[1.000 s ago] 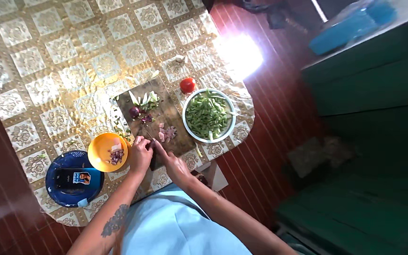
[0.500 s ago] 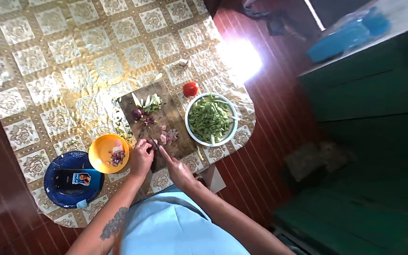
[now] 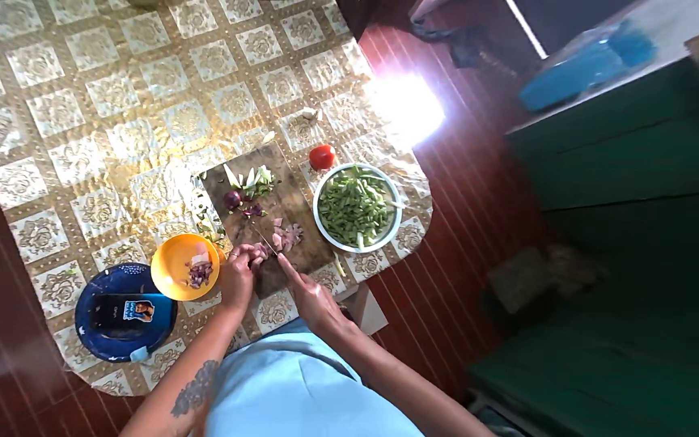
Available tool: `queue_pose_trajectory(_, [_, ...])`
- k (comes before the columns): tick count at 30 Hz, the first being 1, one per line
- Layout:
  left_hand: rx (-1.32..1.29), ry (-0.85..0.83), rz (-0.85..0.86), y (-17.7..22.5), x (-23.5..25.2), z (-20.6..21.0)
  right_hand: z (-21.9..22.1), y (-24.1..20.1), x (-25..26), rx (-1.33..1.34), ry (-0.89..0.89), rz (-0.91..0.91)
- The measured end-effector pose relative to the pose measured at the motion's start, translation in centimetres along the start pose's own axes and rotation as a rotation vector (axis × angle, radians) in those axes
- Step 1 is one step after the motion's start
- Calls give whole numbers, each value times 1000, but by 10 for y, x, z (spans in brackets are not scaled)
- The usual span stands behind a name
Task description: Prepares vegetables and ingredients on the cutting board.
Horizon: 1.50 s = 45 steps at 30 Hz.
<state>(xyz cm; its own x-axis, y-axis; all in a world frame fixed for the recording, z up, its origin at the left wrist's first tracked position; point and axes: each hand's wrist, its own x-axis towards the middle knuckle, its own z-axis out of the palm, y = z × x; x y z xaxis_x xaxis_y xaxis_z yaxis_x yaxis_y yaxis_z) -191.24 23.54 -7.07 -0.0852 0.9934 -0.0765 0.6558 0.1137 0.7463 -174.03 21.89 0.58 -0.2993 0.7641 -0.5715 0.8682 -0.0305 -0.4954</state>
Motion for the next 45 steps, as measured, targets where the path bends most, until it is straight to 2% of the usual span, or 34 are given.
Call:
queue_pose_trajectory(4, [42, 6, -16, 0, -2, 3, 0, -4, 1, -66, -177, 85])
queue_pose_trajectory(6, [58, 9, -18, 2, -3, 3, 2, -3, 2, -84, -199, 96])
queue_pose_trajectory(12, [125, 33, 50, -2, -4, 9, 10, -16, 43, -43, -159, 37])
queue_pose_trajectory(17, [92, -12, -9, 5, -2, 5, 20, 13, 7, -18, -150, 86])
queue_pose_trajectory(23, [11, 24, 21, 2, -8, 1, -1, -1, -5, -11, -52, 18])
queue_pose_trajectory(28, [73, 37, 10, 5, -8, 3, 4, -7, 2, -75, -226, 109])
queue_pose_trajectory(31, [111, 19, 11, 6, -6, 2, 7, -18, 18, -84, -241, 113])
queue_pose_trajectory(34, [137, 43, 44, 0, -6, 7, 12, -31, 40, -75, -223, 79])
queue_pose_trajectory(39, [136, -23, -7, 5, -4, 3, 31, 9, 15, 11, -112, 21])
queue_pose_trajectory(42, [115, -74, 32, 5, 0, -7, 6, 8, 8, 108, -153, -10])
queue_pose_trajectory(45, [191, -176, 53, 19, 11, -27, -24, 5, 2, 156, -34, -51])
